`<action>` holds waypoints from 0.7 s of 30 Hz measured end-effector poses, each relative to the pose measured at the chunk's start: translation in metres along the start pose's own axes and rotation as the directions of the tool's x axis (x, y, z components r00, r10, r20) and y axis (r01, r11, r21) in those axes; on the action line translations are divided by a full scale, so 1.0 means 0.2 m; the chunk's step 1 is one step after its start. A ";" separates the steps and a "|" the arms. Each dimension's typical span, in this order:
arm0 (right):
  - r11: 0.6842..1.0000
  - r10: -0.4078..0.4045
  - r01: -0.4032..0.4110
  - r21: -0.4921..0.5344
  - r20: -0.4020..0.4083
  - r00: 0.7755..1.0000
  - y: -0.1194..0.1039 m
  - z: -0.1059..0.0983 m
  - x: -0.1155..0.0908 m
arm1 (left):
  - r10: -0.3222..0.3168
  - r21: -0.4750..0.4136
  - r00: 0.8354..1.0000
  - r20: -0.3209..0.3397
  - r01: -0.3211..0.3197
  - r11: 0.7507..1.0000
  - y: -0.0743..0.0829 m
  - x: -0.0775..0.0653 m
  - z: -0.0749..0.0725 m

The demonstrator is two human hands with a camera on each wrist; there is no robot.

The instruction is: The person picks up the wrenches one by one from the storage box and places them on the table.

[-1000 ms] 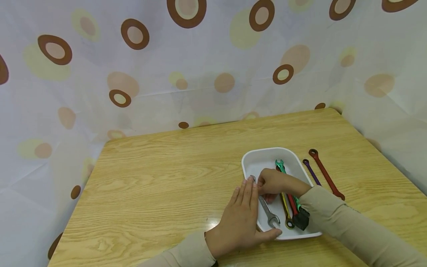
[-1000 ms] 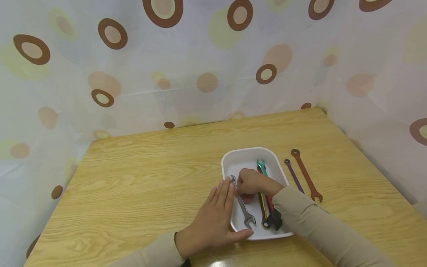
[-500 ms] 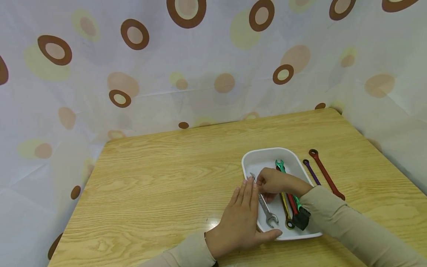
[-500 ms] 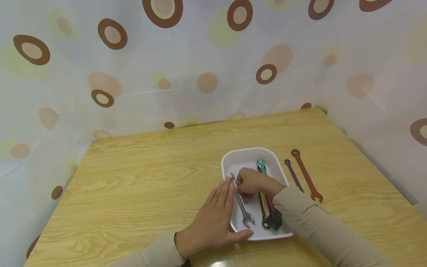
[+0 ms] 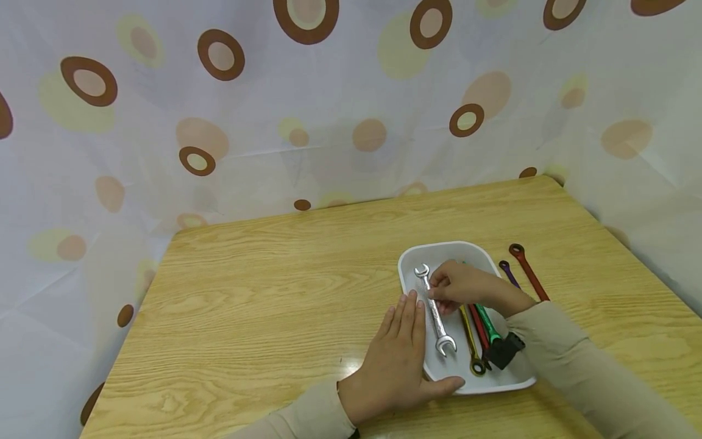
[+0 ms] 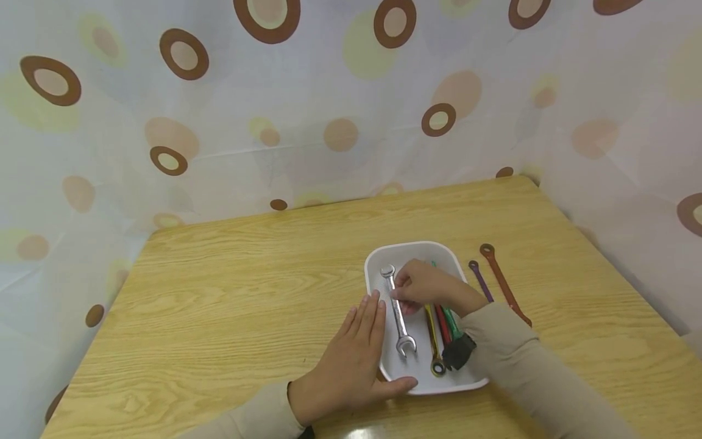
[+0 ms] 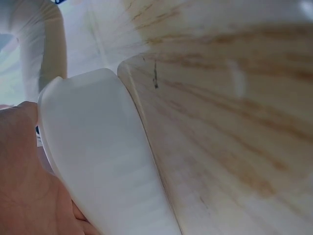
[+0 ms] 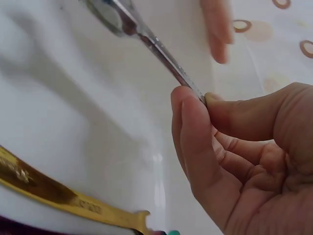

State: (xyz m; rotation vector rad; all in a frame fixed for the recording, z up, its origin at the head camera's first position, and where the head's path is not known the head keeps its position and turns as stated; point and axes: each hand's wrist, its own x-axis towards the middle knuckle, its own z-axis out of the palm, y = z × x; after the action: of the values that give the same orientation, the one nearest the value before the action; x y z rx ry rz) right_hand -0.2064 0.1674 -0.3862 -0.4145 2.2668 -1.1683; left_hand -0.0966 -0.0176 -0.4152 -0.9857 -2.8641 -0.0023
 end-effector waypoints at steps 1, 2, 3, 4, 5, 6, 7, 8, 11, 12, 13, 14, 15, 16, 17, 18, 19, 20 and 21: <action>1.000 -0.006 0.006 0.010 -0.006 1.000 0.00 -0.02 -0.01 | -0.002 -0.002 1.000 -0.002 0.002 1.000 0.00 0.00 0.00; 1.000 -0.016 0.016 0.015 -0.012 1.000 0.00 -0.04 -0.02 | -0.004 -0.003 1.000 -0.004 0.004 1.000 0.00 0.00 0.00; 1.000 -0.022 0.023 0.019 -0.018 1.000 0.00 -0.06 -0.03 | -0.005 -0.004 1.000 -0.005 0.005 1.000 0.00 0.00 0.00; 0.999 -0.030 0.031 0.020 -0.021 0.999 0.00 -0.08 -0.04 | -0.007 -0.004 1.000 -0.007 0.007 1.000 0.00 0.00 0.00; 0.999 -0.037 0.038 0.021 -0.022 0.999 0.00 -0.10 -0.05 | -0.007 -0.003 1.000 -0.009 0.007 1.000 0.00 0.00 0.00; 0.999 -0.041 0.042 0.023 -0.022 0.999 0.01 -0.12 -0.06 | -0.007 -0.003 1.000 -0.010 0.007 1.000 0.00 0.00 0.00; 0.999 -0.041 0.041 0.027 -0.022 0.999 0.01 -0.15 -0.08 | -0.007 -0.003 1.000 -0.010 0.007 1.000 0.00 0.00 0.00; 0.999 -0.041 0.042 0.030 -0.022 0.999 0.01 -0.17 -0.09 | -0.006 -0.003 1.000 -0.008 0.006 1.000 0.00 0.00 0.00; 0.998 -0.016 0.018 0.060 -0.028 0.999 0.02 -0.25 -0.15 | -0.006 -0.009 1.000 -0.001 0.006 1.000 0.00 0.00 0.00; 0.998 -0.003 0.006 0.068 -0.035 0.999 0.03 -0.27 -0.17 | -0.006 -0.013 1.000 0.001 0.006 1.000 0.00 0.00 0.00; 0.997 0.005 -0.002 0.076 -0.041 0.999 0.03 -0.30 -0.19 | -0.009 -0.019 1.000 0.004 0.009 1.000 0.00 0.00 0.00; 0.997 0.011 -0.007 0.083 -0.049 0.999 0.04 -0.32 -0.21 | -0.012 -0.025 1.000 0.005 0.012 1.000 0.00 0.00 0.00; 0.996 0.020 -0.015 0.089 -0.059 0.998 0.05 -0.35 -0.22 | -0.015 -0.031 1.000 0.005 0.015 0.999 0.00 0.00 0.00; 0.996 0.027 -0.021 0.089 -0.067 0.997 0.06 -0.37 -0.24 | -0.019 -0.036 1.000 0.004 0.019 0.999 0.00 0.00 0.00; 0.996 0.034 -0.027 0.091 -0.076 0.997 0.07 -0.40 -0.26 | -0.022 -0.040 1.000 0.003 0.022 0.999 0.00 0.00 0.00; 0.995 0.041 -0.033 0.090 -0.086 0.995 0.09 -0.42 -0.27 | -0.024 -0.042 1.000 0.001 0.024 0.999 0.00 0.00 0.00; 0.995 0.048 -0.040 0.091 -0.095 0.994 0.10 -0.44 -0.29 | -0.026 -0.044 1.000 -0.001 0.026 0.999 0.00 -0.01 0.00; 0.995 0.058 -0.048 0.089 -0.105 0.993 0.12 -0.47 -0.30 | -0.025 -0.042 1.000 -0.004 0.024 0.999 0.00 -0.01 0.00; 0.995 0.067 -0.058 0.082 -0.116 0.991 0.15 -0.49 -0.31 | -0.023 -0.040 1.000 -0.007 0.023 0.999 0.00 -0.01 0.00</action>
State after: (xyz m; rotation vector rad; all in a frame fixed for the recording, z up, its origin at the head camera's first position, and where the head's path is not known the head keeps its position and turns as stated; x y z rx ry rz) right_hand -0.2151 0.2789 -0.3434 -0.2482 2.3077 -1.2750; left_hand -0.0960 -0.0192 -0.4155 -0.9581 -2.8795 -0.0653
